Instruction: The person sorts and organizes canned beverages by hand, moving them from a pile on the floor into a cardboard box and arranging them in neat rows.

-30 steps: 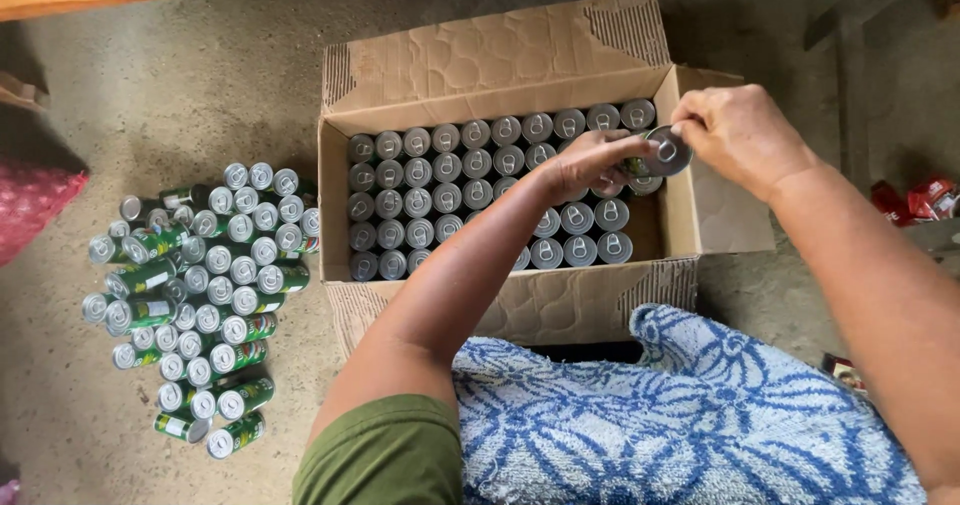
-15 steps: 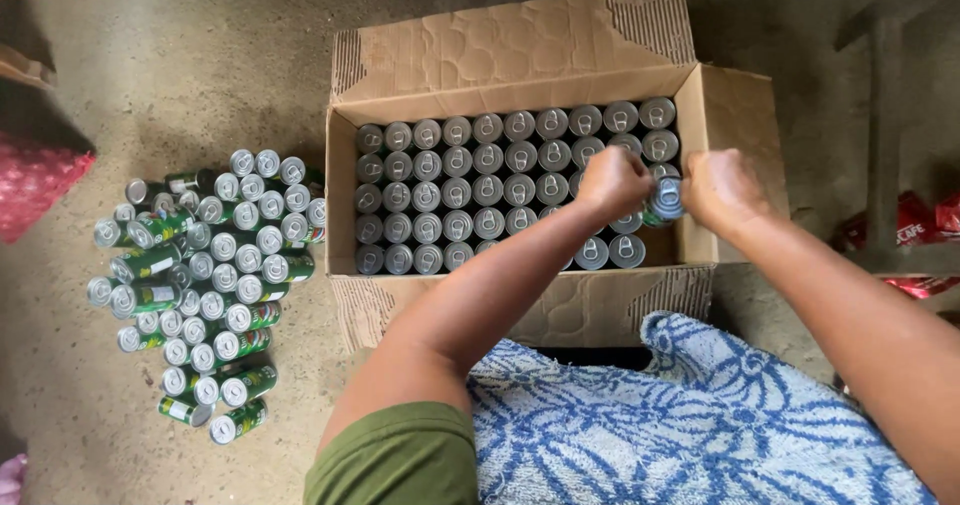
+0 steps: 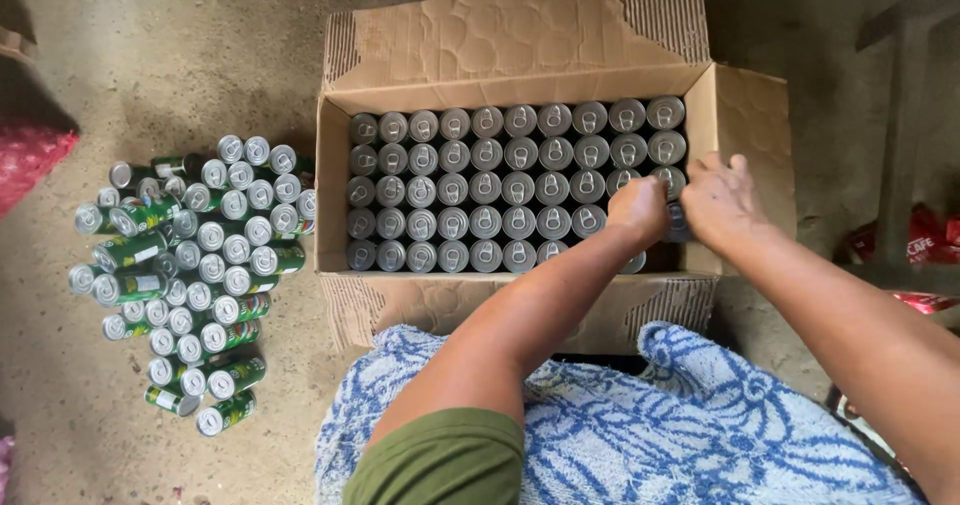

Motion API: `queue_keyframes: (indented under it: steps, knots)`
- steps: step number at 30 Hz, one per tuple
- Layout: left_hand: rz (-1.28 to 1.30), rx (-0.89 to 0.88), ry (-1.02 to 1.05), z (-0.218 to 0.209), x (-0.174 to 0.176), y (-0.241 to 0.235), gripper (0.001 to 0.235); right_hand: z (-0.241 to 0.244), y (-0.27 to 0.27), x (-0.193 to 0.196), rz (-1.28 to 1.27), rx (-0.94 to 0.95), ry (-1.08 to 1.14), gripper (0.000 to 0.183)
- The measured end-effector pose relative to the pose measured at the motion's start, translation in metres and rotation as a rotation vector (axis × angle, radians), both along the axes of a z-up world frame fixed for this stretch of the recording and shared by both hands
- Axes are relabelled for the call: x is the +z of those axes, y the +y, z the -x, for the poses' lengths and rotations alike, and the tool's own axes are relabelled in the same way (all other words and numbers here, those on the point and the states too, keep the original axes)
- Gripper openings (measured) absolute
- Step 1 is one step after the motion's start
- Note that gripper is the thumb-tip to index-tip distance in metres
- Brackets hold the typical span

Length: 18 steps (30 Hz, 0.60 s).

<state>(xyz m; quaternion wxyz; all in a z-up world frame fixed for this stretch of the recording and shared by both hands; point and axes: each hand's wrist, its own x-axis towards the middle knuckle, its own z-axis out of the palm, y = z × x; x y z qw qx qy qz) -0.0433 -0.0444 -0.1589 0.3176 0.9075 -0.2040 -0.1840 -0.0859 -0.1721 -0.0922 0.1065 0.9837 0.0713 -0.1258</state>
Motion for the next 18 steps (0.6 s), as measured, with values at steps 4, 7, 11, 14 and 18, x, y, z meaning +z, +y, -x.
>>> queue_keyframes:
  steps: [4, 7, 11, 14, 18]
  knots:
    - [-0.001, 0.031, -0.004, -0.002, -0.032, -0.001, 0.019, -0.005, 0.007, -0.007, 0.116, 0.182, -0.019, 0.019]
    - [0.017, 0.019, 0.002, -0.002, -0.046, -0.001, 0.021, -0.005, 0.01, -0.017, 0.17, 0.206, 0.045, 0.02]
    - [-0.011, -0.023, -0.024, -0.001, -0.055, -0.005, 0.019, -0.003, 0.007, -0.026, 0.211, 0.26, 0.025, 0.022]
    - [-0.042, -0.03, -0.036, -0.003, -0.051, -0.007, 0.019, -0.004, 0.005, -0.023, 0.179, 0.244, -0.024, 0.022]
    - [-0.062, -0.003, -0.005, -0.006, -0.049, -0.008, 0.019, 0.006, 0.001, -0.02, -0.002, 0.213, -0.082, 0.02]
